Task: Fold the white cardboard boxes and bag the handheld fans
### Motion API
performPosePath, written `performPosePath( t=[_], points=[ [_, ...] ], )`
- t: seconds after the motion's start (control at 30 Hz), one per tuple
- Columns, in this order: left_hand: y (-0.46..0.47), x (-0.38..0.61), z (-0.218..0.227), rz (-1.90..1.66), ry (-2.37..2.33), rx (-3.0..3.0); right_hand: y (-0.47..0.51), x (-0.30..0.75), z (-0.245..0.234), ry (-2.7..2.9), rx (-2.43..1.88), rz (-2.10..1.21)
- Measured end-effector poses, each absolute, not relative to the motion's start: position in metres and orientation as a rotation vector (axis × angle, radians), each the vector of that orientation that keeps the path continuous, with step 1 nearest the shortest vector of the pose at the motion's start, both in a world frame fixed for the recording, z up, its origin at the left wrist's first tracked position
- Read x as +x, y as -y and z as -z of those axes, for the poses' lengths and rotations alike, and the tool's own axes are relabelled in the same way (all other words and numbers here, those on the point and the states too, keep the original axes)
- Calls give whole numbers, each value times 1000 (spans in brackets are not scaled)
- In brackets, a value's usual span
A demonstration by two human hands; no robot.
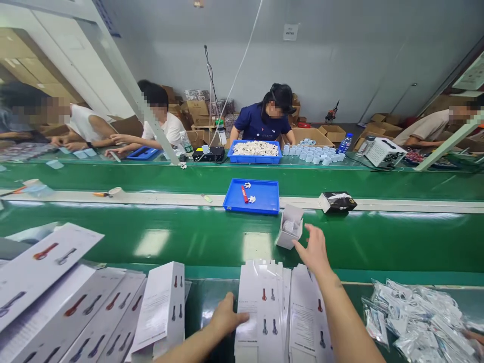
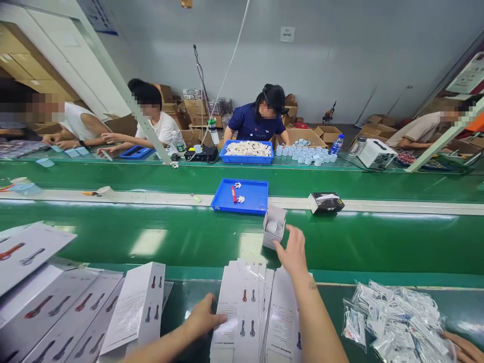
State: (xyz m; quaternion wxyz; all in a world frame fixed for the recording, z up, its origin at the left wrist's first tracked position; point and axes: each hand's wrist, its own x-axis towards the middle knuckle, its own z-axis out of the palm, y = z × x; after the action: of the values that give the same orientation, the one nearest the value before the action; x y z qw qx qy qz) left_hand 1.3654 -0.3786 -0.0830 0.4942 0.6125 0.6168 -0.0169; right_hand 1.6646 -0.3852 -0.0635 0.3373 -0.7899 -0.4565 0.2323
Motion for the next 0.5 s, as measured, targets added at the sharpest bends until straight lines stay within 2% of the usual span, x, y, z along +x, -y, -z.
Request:
performPosePath(
  t=[0.13, 0.27, 0.37, 0.5],
  points=[
    [390, 1372, 97, -30, -1510, 1446, 436, 1588, 96, 1143, -2212, -889],
    [395, 1371, 93, -145, -1428, 1404, 461, 1534, 112, 1094, -2292, -929],
    [414, 1375, 80, -211, -1255, 1335, 460, 1523, 95, 1061, -2217, -938],
    [441, 1365, 48, -331, -1038, 1335, 462, 1514, 46, 1092, -1985, -1040]
  ],
)
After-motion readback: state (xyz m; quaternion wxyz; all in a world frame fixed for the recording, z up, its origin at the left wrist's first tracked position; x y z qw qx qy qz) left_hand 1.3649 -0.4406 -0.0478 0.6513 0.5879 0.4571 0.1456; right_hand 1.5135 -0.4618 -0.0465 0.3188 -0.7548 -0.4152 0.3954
